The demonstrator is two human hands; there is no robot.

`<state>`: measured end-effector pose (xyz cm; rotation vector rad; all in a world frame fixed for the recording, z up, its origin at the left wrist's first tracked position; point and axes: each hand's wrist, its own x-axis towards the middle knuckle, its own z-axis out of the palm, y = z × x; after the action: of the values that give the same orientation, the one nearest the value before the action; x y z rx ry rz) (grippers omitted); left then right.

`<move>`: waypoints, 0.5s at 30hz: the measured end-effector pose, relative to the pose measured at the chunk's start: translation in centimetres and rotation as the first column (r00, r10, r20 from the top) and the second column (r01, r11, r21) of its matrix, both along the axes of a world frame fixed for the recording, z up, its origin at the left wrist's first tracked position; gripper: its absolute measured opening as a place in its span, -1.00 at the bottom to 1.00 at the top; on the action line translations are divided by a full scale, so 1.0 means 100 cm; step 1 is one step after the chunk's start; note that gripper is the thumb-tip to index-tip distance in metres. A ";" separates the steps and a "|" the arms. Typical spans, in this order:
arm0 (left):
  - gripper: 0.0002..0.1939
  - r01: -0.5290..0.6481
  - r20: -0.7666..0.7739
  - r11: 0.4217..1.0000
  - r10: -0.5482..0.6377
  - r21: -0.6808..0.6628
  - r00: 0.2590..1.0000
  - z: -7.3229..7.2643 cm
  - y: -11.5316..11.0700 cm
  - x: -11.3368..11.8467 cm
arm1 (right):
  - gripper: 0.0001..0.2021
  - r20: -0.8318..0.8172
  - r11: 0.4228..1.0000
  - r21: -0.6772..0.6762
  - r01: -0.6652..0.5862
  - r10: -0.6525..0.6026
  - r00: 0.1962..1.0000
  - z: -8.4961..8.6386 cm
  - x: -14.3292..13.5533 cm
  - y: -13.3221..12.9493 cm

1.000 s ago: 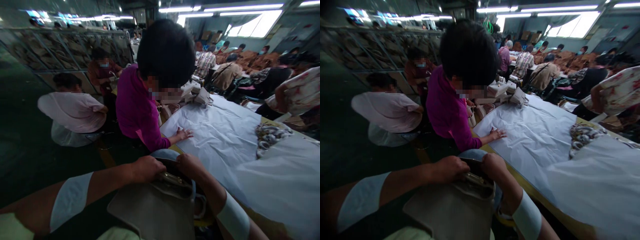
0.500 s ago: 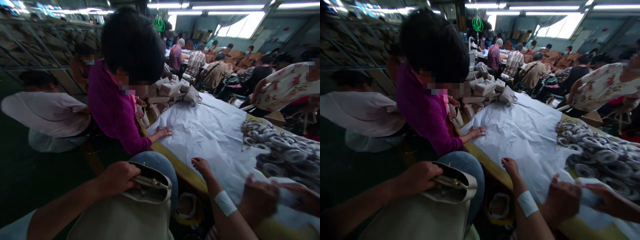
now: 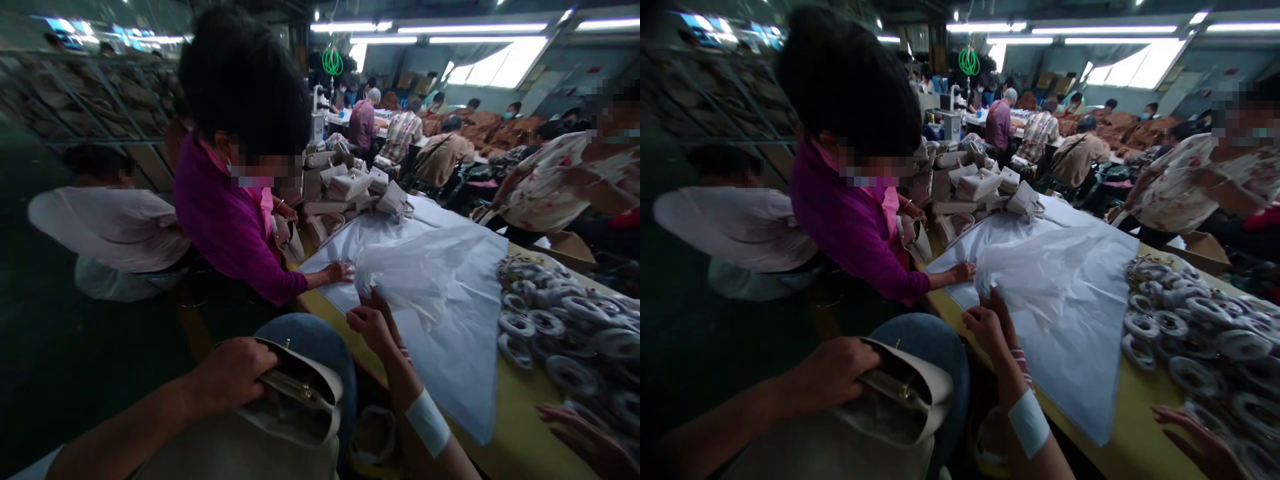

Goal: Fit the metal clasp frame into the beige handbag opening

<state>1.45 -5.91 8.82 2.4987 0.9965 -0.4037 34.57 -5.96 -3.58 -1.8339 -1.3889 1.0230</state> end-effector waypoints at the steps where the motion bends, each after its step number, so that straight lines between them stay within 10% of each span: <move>1: -0.80 -0.003 0.001 1.000 0.003 -0.003 1.000 0.001 0.000 0.000 | -0.56 0.006 0.998 0.045 0.033 -0.033 0.999 0.010 0.001 -0.002; 6: -0.75 -0.014 0.020 1.000 0.014 -0.003 1.000 0.006 0.000 0.002 | -0.48 0.533 0.952 0.267 0.150 -0.276 0.800 0.058 -0.001 0.017; 9: -0.73 -0.002 0.038 1.000 0.001 0.015 0.999 0.005 0.000 0.003 | -0.40 0.799 1.000 -0.004 -0.023 0.017 0.602 0.063 -0.021 0.064; 15: -0.69 0.067 0.039 0.990 -0.072 0.122 0.997 -0.005 -0.002 -0.001 | -0.73 0.734 0.953 -0.302 0.017 0.221 0.642 0.041 -0.049 0.131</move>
<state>1.35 -6.13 8.36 2.6444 0.9448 -0.3183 29.64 7.13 0.54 -2.6123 -1.9127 0.4843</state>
